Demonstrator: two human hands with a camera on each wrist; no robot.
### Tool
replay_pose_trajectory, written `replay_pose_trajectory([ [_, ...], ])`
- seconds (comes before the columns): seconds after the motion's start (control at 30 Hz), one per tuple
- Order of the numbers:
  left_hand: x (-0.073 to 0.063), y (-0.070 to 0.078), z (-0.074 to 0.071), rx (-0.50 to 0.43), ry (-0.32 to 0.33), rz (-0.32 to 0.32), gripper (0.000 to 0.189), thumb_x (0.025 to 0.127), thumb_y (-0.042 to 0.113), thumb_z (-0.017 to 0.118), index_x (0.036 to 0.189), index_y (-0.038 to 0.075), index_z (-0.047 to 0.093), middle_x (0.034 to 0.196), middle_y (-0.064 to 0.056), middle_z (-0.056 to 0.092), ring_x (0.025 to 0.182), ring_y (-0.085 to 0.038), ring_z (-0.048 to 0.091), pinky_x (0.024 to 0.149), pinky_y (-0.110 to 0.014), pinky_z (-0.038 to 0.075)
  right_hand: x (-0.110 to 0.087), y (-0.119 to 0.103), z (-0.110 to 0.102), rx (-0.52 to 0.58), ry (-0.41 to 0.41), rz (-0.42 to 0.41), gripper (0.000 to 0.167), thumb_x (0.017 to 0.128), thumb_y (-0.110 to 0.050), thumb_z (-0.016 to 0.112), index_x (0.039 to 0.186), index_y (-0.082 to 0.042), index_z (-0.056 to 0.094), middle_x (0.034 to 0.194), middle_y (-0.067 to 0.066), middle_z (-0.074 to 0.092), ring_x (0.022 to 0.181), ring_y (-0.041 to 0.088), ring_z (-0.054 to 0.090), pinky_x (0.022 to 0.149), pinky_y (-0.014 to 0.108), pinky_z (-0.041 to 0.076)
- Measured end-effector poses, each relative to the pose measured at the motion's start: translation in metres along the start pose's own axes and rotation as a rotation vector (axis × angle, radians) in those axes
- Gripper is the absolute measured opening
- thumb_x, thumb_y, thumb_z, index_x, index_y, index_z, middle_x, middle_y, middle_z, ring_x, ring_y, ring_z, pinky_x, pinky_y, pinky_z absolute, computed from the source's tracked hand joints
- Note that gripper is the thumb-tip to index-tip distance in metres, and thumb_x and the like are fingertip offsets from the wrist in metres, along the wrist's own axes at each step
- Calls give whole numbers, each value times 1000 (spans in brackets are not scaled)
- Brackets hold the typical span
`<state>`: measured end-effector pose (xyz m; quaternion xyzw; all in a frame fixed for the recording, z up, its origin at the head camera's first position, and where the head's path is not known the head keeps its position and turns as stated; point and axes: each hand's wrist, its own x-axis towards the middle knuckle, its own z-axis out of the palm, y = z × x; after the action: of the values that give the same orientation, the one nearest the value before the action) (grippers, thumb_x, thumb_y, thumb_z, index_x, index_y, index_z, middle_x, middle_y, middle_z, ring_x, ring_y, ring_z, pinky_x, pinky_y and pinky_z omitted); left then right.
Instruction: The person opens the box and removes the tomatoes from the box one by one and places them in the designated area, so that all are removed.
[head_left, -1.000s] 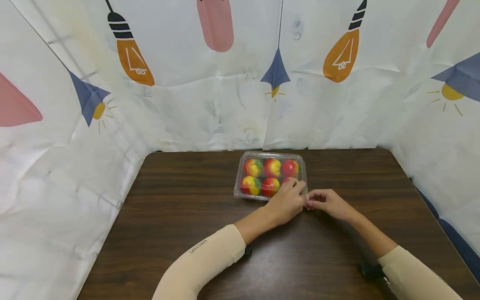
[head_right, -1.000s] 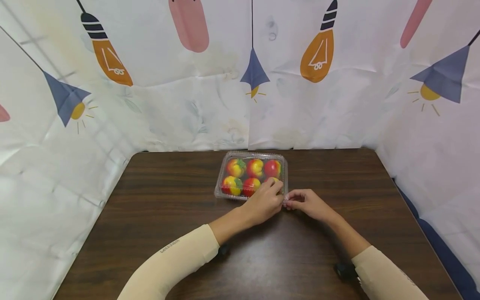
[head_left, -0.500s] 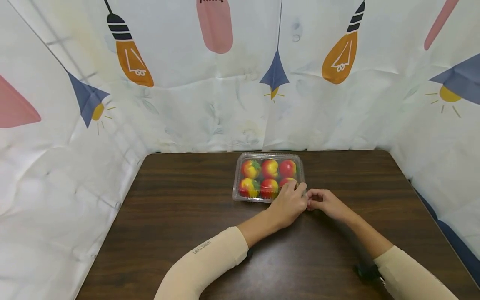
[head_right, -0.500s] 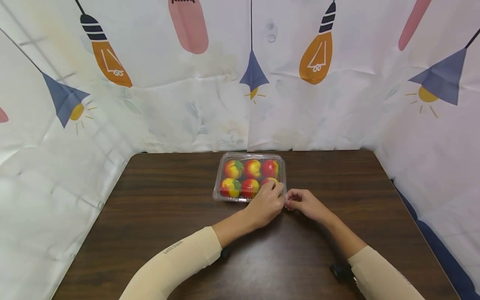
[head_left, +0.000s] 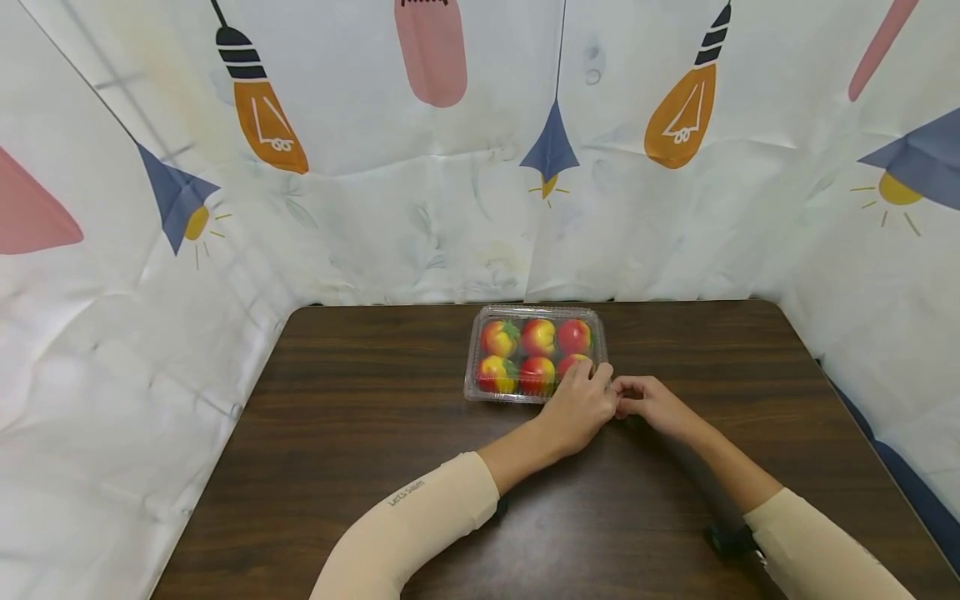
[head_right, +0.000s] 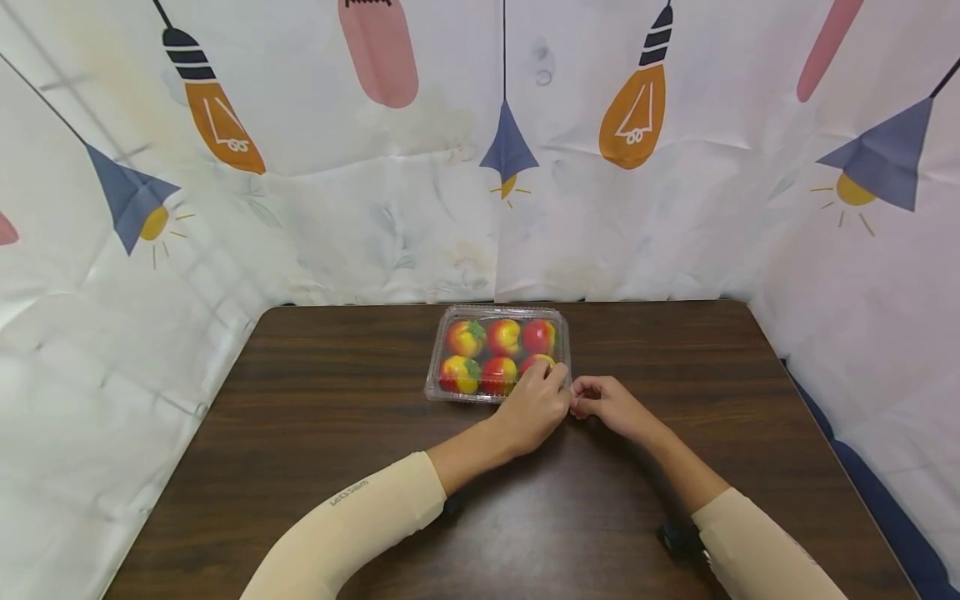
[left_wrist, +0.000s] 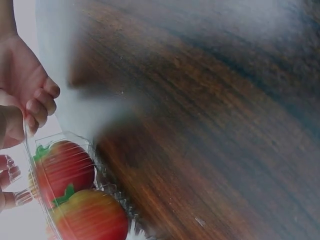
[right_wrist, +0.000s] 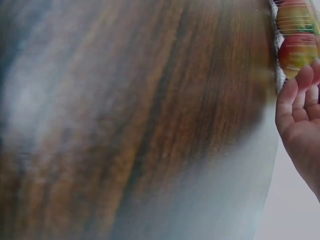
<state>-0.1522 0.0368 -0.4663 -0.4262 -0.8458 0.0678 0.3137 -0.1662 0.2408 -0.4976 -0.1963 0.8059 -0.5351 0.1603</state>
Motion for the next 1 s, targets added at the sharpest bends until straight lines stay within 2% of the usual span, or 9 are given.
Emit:
replay_pose_trajectory([
  [0.23, 0, -1, 6, 22, 4, -2, 16, 101, 21, 65, 96, 19, 80, 92, -1, 57, 73, -16, 46, 61, -24, 43, 2, -3, 0, -13, 0, 18, 5, 95, 2, 59, 97, 2, 63, 83, 4, 62, 77, 12, 60, 71, 28, 55],
  [0.57, 2, -3, 5, 56, -1, 19, 14, 100, 19, 65, 101, 19, 79, 93, 0, 57, 77, -16, 48, 62, -24, 42, 4, -3, 0, -31, 5, -45, 5, 96, 2, 60, 93, -1, 63, 83, 6, 63, 76, 11, 60, 68, 30, 55],
  [0.83, 2, -5, 5, 17, -15, 46, 17, 101, 17, 63, 105, 17, 79, 94, -1, 57, 81, -16, 49, 65, -24, 40, 3, -1, 1, -37, 15, -49, 6, 97, 3, 59, 93, 0, 62, 83, 7, 62, 76, 10, 60, 69, 28, 56],
  [1.0, 3, -8, 3, -40, -16, 44, 16, 101, 16, 65, 101, 17, 80, 92, -1, 58, 83, -14, 48, 69, -24, 39, 1, -1, 2, -35, 17, -44, 7, 97, 3, 59, 93, 0, 62, 84, 6, 62, 77, 10, 59, 70, 28, 57],
])
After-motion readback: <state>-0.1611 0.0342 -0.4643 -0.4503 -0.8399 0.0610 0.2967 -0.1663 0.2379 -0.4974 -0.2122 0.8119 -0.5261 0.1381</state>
